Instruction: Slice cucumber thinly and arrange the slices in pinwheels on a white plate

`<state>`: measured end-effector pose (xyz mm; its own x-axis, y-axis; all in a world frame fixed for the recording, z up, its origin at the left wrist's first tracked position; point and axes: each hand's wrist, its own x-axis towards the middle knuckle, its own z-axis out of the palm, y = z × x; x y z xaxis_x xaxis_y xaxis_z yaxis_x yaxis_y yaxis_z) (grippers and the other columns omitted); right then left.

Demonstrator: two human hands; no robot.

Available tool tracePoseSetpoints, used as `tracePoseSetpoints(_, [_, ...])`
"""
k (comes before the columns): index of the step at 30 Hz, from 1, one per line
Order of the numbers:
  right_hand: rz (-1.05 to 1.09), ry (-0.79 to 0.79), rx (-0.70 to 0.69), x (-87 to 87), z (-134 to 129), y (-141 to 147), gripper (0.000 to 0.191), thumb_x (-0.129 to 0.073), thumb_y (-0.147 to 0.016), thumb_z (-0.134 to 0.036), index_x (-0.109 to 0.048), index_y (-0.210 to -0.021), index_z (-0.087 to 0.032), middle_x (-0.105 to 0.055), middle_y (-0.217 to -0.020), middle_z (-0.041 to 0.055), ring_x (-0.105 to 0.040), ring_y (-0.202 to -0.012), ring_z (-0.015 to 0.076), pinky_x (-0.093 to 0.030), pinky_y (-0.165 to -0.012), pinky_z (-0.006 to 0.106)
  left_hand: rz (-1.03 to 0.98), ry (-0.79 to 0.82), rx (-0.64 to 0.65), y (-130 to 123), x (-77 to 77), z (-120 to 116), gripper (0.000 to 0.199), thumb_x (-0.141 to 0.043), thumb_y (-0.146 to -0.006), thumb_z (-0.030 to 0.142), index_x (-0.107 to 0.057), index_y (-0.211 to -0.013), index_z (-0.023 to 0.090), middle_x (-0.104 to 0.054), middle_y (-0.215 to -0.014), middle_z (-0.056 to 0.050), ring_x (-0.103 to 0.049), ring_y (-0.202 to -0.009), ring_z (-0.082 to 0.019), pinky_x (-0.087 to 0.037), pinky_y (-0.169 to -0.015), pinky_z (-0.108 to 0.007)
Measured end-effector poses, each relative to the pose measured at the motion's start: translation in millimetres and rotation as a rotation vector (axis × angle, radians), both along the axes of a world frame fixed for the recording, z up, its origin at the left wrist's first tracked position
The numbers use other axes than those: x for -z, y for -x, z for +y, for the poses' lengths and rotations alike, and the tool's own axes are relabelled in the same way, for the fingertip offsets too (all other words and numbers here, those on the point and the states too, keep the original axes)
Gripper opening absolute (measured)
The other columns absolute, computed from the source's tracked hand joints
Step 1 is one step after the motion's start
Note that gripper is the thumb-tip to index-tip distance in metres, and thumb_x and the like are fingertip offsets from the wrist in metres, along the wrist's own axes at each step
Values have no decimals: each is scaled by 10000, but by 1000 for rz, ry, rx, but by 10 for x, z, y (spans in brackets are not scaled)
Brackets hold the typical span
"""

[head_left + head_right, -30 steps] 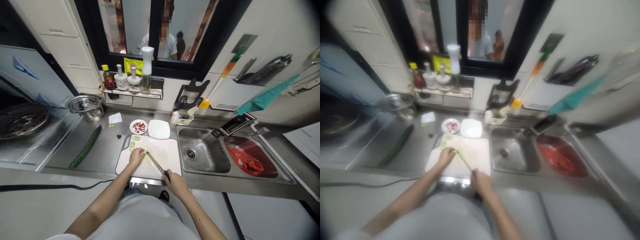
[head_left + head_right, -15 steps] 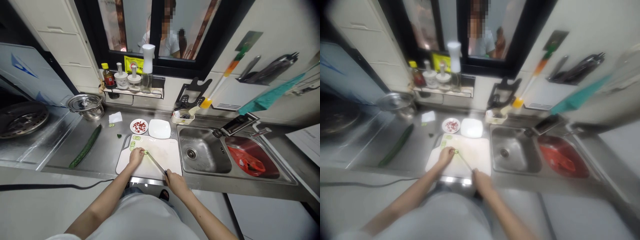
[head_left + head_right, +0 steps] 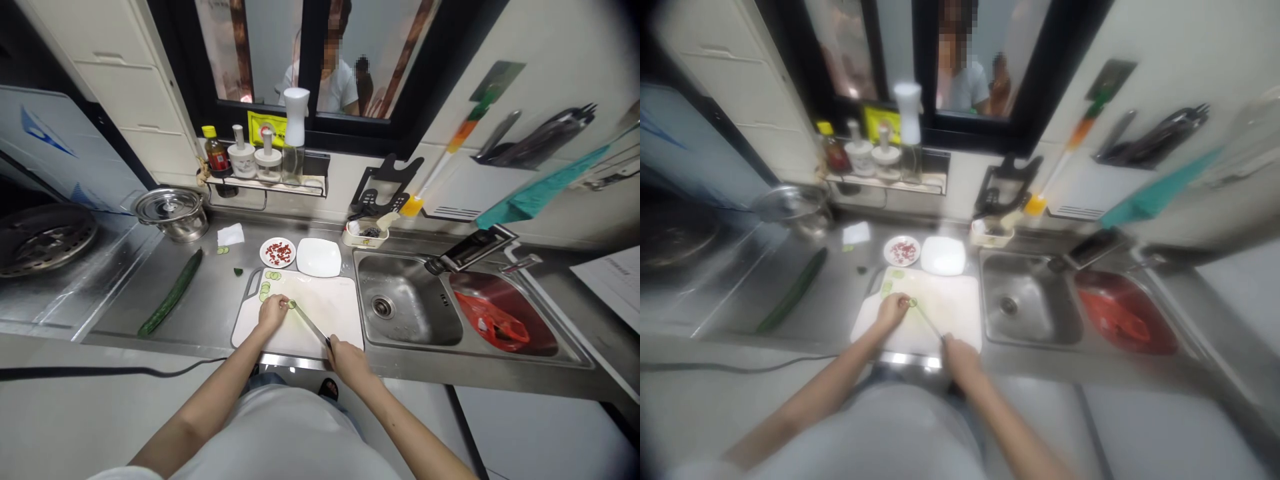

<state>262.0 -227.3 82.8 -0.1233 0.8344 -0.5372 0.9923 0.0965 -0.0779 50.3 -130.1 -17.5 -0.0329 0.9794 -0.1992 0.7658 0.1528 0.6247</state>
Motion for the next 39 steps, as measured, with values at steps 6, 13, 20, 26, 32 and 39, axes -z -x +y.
tracePoseSetpoints(6, [16,-26,-14,94,18,-18,279,-339,-947,-264,-533,-1118,-160,-691,-939,140,-661,-893,228,-420,-687,285,-10,11,-5,-4,-13,1,247,-566,-780,173,-702,-984,201,-703,-993,-45,-612,-940,-177,-432,-828,-257])
tracePoseSetpoints(13, [28,-12,-2,66,46,4,279,-339,-948,-277,-525,-1120,-160,-684,-974,142,-653,-918,218,-425,-716,291,3,11,-2,-10,-32,-10,254,-562,-787,170,-703,-995,203,-699,-1002,-46,-607,-967,-187,-433,-848,-268])
tracePoseSetpoints(20, [15,26,16,-60,4,1,280,-355,-940,-262,-529,-1132,-156,-679,-993,148,-648,-941,232,-440,-737,309,10,-7,-2,-17,-72,-33,241,-547,-800,184,-702,-983,205,-694,-988,-52,-604,-947,-183,-431,-836,-269])
tracePoseSetpoints(26, [-14,57,22,-142,-32,13,273,-366,-936,-247,-529,-1129,-144,-682,-996,146,-646,-951,255,-444,-730,322,-3,-3,-1,-23,-51,-33,234,-543,-804,189,-698,-979,203,-687,-929,-47,-601,-888,-173,-429,-792,-262])
tracePoseSetpoints(32, [-15,47,36,-101,-25,3,266,-371,-944,-268,-543,-1106,-147,-683,-984,153,-650,-946,255,-438,-720,314,6,-13,-6,-26,-29,-17,229,-572,-789,176,-695,-979,205,-684,-914,-35,-601,-874,-167,-425,-786,-257])
tracePoseSetpoints(39, [18,26,13,-24,4,9,268,-362,-938,-255,-535,-1112,-147,-683,-989,159,-656,-929,253,-441,-714,316,27,27,-4,-23,-43,18,250,-566,-792,166,-696,-1001,210,-692,-951,-45,-605,-925,-179,-430,-811,-267])
